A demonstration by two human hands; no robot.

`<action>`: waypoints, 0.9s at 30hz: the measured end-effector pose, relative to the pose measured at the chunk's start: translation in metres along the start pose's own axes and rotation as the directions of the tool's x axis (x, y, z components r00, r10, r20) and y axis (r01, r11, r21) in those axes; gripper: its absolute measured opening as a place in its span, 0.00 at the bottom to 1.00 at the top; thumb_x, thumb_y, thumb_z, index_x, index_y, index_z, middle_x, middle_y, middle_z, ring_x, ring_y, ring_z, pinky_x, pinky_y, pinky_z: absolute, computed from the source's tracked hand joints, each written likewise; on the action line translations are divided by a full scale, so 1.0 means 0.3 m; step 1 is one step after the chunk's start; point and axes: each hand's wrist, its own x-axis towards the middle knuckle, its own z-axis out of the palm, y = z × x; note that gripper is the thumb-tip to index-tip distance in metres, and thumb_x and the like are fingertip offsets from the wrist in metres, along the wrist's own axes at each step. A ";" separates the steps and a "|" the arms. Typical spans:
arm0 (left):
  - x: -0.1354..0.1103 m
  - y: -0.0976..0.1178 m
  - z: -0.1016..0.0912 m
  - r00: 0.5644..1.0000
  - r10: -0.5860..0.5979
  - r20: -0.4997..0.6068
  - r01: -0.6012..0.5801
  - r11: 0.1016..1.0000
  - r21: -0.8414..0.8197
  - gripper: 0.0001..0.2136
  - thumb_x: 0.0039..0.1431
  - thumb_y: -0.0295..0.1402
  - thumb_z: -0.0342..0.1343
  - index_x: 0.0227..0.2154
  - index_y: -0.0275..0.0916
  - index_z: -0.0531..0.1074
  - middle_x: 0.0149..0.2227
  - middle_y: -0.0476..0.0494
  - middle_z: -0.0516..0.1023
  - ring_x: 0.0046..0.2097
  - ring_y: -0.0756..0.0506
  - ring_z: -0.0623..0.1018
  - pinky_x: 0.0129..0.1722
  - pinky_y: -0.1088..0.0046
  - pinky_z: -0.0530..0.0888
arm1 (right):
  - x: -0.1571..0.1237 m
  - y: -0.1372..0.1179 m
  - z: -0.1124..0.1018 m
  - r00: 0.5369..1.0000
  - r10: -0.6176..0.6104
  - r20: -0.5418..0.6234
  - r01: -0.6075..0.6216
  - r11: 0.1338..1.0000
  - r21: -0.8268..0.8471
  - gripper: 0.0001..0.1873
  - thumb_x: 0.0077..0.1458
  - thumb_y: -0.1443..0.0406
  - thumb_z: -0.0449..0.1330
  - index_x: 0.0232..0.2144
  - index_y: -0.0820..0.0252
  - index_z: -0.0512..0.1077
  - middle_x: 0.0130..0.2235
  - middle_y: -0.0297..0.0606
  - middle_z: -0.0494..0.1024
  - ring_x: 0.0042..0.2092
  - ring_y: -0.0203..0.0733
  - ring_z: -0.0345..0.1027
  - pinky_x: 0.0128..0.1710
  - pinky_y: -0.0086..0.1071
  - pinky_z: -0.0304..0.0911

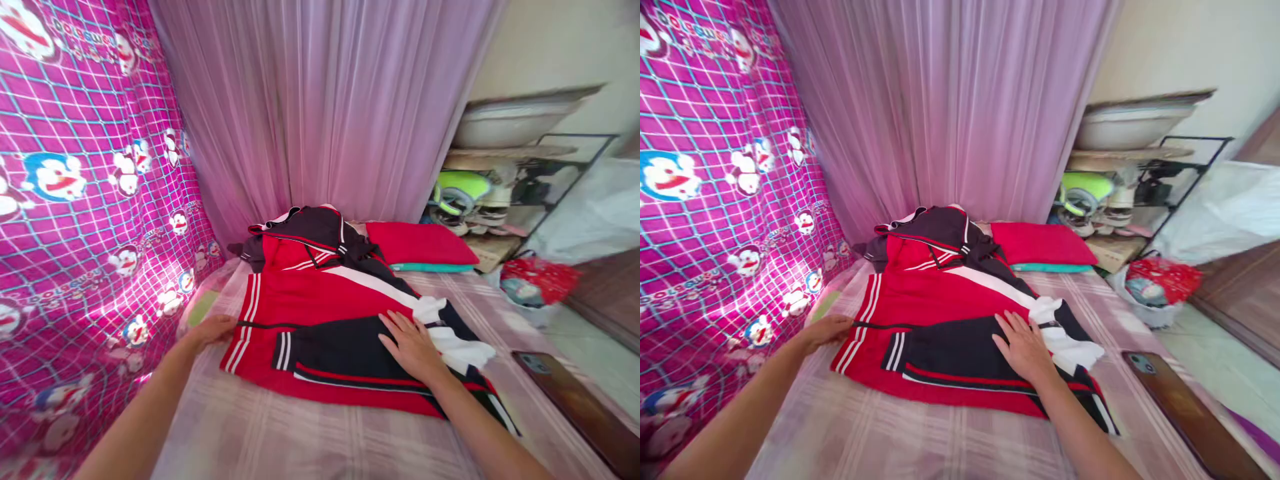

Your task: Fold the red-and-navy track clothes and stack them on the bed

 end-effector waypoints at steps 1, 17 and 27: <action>0.011 -0.004 -0.001 0.999 -0.027 -0.035 0.029 0.999 0.039 0.25 0.40 0.61 0.48 0.23 0.41 0.63 0.18 0.56 0.61 0.21 0.53 0.61 0.21 0.77 0.59 | -0.001 0.000 -0.002 1.000 0.003 -0.003 -0.003 1.000 -0.001 0.27 0.66 0.55 0.47 0.62 0.56 0.67 0.63 0.46 0.69 0.64 0.52 0.62 0.63 0.53 0.52; 0.105 0.119 0.112 0.810 0.492 -0.318 -0.186 0.731 0.657 0.22 0.63 0.39 0.43 0.54 0.38 0.72 0.55 0.37 0.78 0.56 0.41 0.76 0.57 0.62 0.70 | 0.020 -0.053 -0.101 0.982 0.067 0.175 -0.068 0.998 0.002 0.29 0.68 0.55 0.45 0.66 0.57 0.62 0.66 0.47 0.64 0.67 0.51 0.56 0.66 0.53 0.46; 0.151 0.176 0.348 0.878 0.432 -0.205 -0.109 0.598 0.794 0.30 0.66 0.46 0.44 0.66 0.34 0.59 0.69 0.32 0.59 0.70 0.33 0.57 0.65 0.46 0.58 | 0.091 0.046 -0.127 0.925 0.270 0.268 -0.258 0.963 -0.079 0.30 0.68 0.54 0.44 0.66 0.61 0.61 0.69 0.50 0.59 0.69 0.53 0.50 0.65 0.50 0.47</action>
